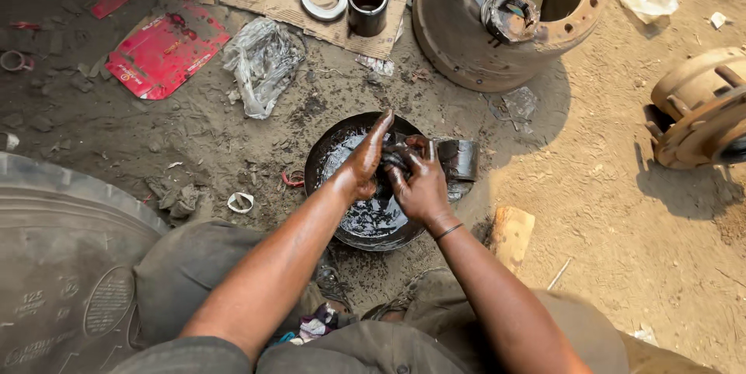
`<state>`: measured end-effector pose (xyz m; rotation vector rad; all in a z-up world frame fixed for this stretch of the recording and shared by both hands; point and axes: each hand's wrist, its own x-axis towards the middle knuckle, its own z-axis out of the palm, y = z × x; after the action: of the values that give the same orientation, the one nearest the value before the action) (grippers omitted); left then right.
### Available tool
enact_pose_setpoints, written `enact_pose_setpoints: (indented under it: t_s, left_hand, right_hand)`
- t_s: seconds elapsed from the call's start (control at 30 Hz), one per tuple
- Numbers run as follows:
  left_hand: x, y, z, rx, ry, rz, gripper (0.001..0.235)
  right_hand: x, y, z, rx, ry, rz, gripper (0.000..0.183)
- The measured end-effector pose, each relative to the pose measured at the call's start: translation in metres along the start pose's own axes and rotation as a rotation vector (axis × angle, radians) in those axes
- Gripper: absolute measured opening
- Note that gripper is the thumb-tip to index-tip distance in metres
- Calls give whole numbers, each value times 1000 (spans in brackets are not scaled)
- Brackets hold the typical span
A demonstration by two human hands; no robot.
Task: The person sits on the ground and cleans several metal mechanical parts by hand in a shallow pan of dark liquid. They repeatedly submerge, rub, and rinse the parts, then place them aside on cardboard or into a nearby drum.
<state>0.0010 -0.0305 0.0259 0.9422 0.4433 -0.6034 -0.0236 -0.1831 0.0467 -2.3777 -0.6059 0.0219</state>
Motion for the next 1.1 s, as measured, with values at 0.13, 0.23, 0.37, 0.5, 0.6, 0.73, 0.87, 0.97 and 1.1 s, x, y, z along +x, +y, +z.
enact_pose_setpoints:
  t_s: [0.13,0.23,0.37,0.5,0.6,0.73,0.87,0.97,1.1]
  left_hand:
    - [1,3,14,288,122,12,108]
    - [-16,-5,10,399,167,52,104]
    - [-48,-11,12,335,32,215,94]
    - [-62,-22,15,501,117,157,83]
    - [-56,-27,17,524,159,195,82]
    - [-48,-36,18,809,232,344,86]
    - [-53,-39,17,893,287,420,83]
    - [-55,-29,18,931,280,430,88]
    - [-57,-25,21,901,241,436,85]
  right_hand:
    - [10,20,6,191,148,190,32]
    - [17,44,21,327,-56,461,29]
    - [36,74,19,20,-87,3,27]
    - [11,69,18,816,-24,618,39]
    - [-12,43,15,38,100,385,40]
    - [-27,29,18,24,326,31,29]
    - [-12,54,12,827,-16,672,42]
    - [-6,70,10,1021,-60,795,49]
    - [-23,63,27,-15,216,160,43]
